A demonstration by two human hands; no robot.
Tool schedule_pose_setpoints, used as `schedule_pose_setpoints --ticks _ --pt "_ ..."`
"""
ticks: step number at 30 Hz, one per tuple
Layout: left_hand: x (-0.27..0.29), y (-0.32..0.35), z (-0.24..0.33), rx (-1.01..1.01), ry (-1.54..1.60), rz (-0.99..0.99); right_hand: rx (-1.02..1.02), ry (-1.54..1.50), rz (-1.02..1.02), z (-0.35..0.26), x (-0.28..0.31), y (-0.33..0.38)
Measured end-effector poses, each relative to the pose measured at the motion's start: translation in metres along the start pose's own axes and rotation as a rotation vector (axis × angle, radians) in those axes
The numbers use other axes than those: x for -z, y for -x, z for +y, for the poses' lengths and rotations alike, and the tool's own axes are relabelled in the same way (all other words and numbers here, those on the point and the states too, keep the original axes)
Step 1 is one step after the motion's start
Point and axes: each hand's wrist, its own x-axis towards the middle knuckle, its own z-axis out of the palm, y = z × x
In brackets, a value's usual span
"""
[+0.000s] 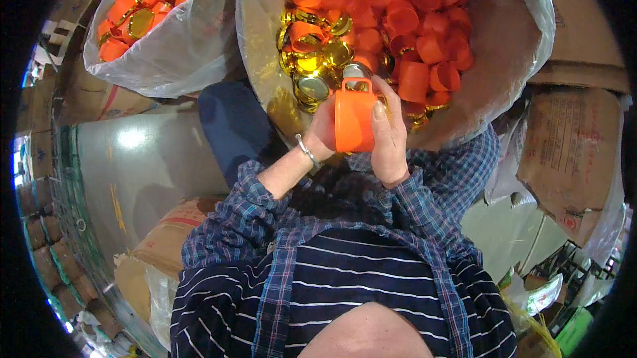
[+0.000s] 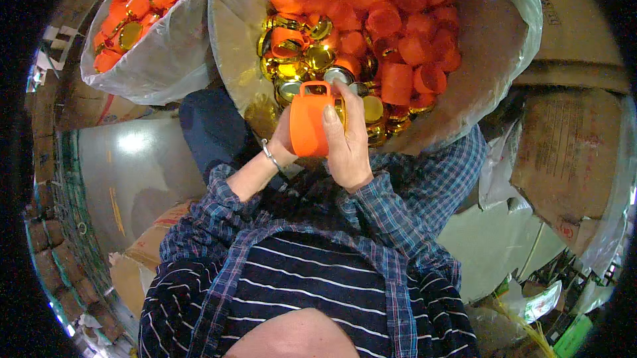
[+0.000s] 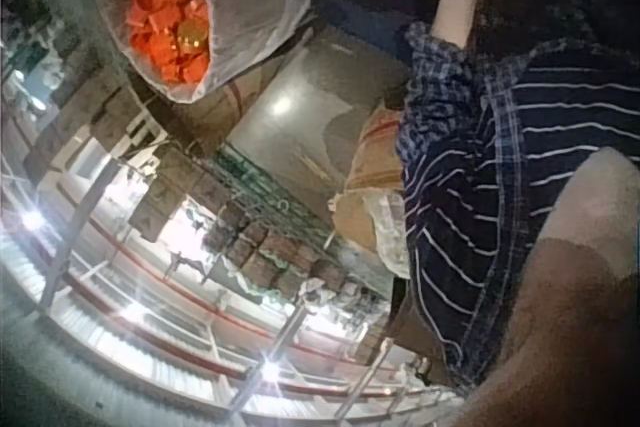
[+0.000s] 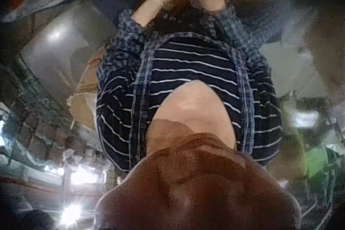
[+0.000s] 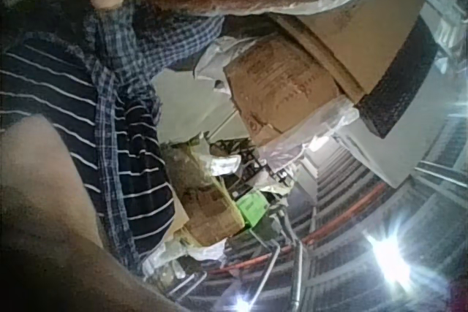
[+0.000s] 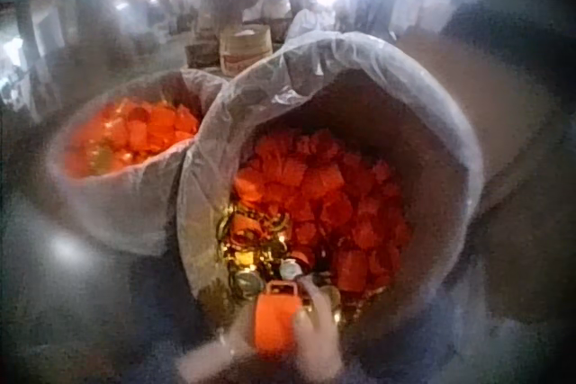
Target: The person repeatedly picks orange plastic caps and gold metallic discs from a large bag, presses each cap onto a disc, and places the assembled units into a second bag. The process continues one at a time without visible inspection or tool use.
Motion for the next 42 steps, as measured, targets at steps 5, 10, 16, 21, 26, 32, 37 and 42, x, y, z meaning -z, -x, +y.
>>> schedule_pose_setpoints --ticks 5,10,16,21,26,32,37,42 --pt "0.014 -0.008 -0.006 0.062 0.054 0.014 -0.251 -0.24 0.032 0.015 -0.004 0.003" --pt "-0.003 -0.004 0.009 0.05 0.106 0.325 -0.43 -0.483 0.243 0.024 0.005 -0.013" --pt "-0.04 0.018 0.045 0.248 0.319 0.398 -0.096 0.093 0.223 0.023 -0.006 -0.008" --pt "-0.014 -0.004 0.046 0.63 1.039 0.346 0.473 0.439 0.108 0.019 0.001 0.001" --pt "-0.027 0.014 0.053 0.082 0.277 0.183 -0.139 -0.106 0.155 0.014 0.006 -0.005" --pt "-0.022 0.009 0.06 0.402 0.678 0.337 0.276 0.314 0.106 0.013 0.002 0.003" --pt "-0.011 -0.005 0.059 0.476 1.051 0.216 -0.064 -0.091 0.09 0.02 0.019 -0.01" --pt "-0.023 -0.001 0.066 0.446 0.956 0.342 0.323 0.331 0.055 0.01 0.016 -0.008"
